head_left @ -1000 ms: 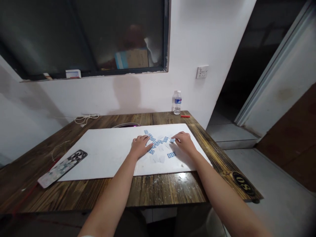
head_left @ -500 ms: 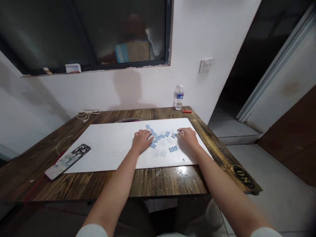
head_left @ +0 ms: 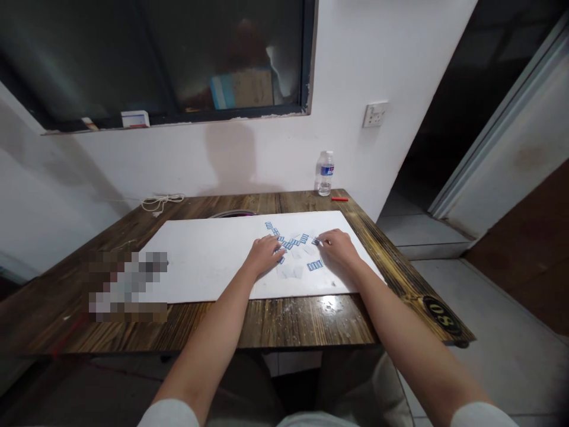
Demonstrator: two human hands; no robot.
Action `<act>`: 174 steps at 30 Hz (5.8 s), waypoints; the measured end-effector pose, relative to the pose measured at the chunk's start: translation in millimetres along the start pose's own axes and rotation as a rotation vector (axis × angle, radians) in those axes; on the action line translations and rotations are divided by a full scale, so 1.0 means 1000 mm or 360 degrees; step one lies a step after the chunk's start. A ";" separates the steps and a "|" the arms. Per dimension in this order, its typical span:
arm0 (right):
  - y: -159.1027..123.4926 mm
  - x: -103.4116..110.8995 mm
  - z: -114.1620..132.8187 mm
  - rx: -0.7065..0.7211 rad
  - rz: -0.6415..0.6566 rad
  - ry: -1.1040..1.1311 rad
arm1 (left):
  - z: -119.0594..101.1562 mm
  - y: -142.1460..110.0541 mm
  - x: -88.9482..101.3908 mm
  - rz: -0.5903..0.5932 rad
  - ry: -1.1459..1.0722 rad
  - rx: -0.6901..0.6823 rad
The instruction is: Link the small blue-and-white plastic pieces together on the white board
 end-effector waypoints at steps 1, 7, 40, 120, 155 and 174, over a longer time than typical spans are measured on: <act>0.000 0.002 0.000 -0.0046 -0.0041 -0.0006 | 0.000 0.000 0.001 -0.0031 0.0002 0.0022; 0.000 0.010 -0.007 -0.0284 -0.0224 0.0017 | 0.000 0.002 0.017 -0.0285 -0.0023 0.0124; 0.003 0.005 0.031 0.0062 -0.0139 0.0808 | -0.032 0.000 0.015 -0.0497 -0.0763 0.0135; -0.012 -0.004 0.048 -0.0537 0.0228 0.1300 | -0.032 -0.003 0.001 -0.0274 -0.1468 0.0642; -0.004 -0.016 0.015 0.0202 0.0237 -0.0030 | 0.003 -0.006 -0.001 -0.0783 -0.1560 0.1162; -0.003 -0.010 0.006 -0.0107 -0.0066 0.0034 | -0.001 -0.007 -0.001 -0.0706 -0.1548 0.1143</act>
Point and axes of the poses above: each hand's wrist, its own y-axis towards the middle knuckle, its own x-axis out of the back of the hand, z = x × y, the point moved 6 cm from there along y, towards the middle knuckle, and after that the axes turned 15 degrees about -z, right-handed, at the moved point
